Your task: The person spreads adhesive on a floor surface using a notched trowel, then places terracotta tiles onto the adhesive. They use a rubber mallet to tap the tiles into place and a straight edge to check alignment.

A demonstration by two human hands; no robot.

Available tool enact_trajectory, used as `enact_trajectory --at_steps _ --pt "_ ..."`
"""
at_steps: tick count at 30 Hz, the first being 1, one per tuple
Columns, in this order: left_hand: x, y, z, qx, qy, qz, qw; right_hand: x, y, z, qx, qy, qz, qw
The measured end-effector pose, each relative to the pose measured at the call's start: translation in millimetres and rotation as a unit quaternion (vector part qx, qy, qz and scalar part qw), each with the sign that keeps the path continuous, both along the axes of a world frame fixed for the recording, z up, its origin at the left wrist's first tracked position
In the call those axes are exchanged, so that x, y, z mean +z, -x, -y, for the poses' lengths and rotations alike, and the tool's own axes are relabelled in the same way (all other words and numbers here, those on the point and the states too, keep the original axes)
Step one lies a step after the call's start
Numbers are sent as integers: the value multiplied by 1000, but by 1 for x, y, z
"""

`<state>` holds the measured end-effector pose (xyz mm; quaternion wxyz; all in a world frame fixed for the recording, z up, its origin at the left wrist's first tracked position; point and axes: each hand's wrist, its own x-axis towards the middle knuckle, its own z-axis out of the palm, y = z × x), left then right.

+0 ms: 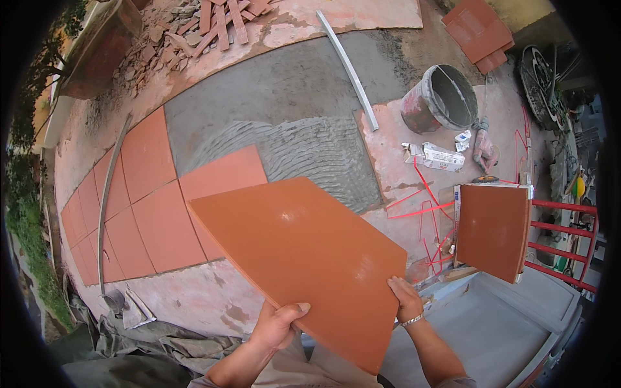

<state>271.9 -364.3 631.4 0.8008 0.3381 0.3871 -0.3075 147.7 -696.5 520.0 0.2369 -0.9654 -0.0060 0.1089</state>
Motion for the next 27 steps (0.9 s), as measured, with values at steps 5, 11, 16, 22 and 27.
enact_trajectory --at_steps 5,11,16,22,27 --pt "-26 -19 33 -81 -104 81 988 -117 6 2 -595 -435 -402 543" --pt "-30 -36 45 -172 -173 134 961 -209 -56 -47 -605 -567 -418 371" --pt "-18 -17 27 -301 -217 265 890 -205 -83 -60 -663 -553 -371 341" --pt "-130 -34 4 60 -290 160 942 -250 -121 -80 -762 -491 -186 378" --pt "-308 -105 -15 128 -317 100 934 -343 -142 -75 -770 -492 -23 405"
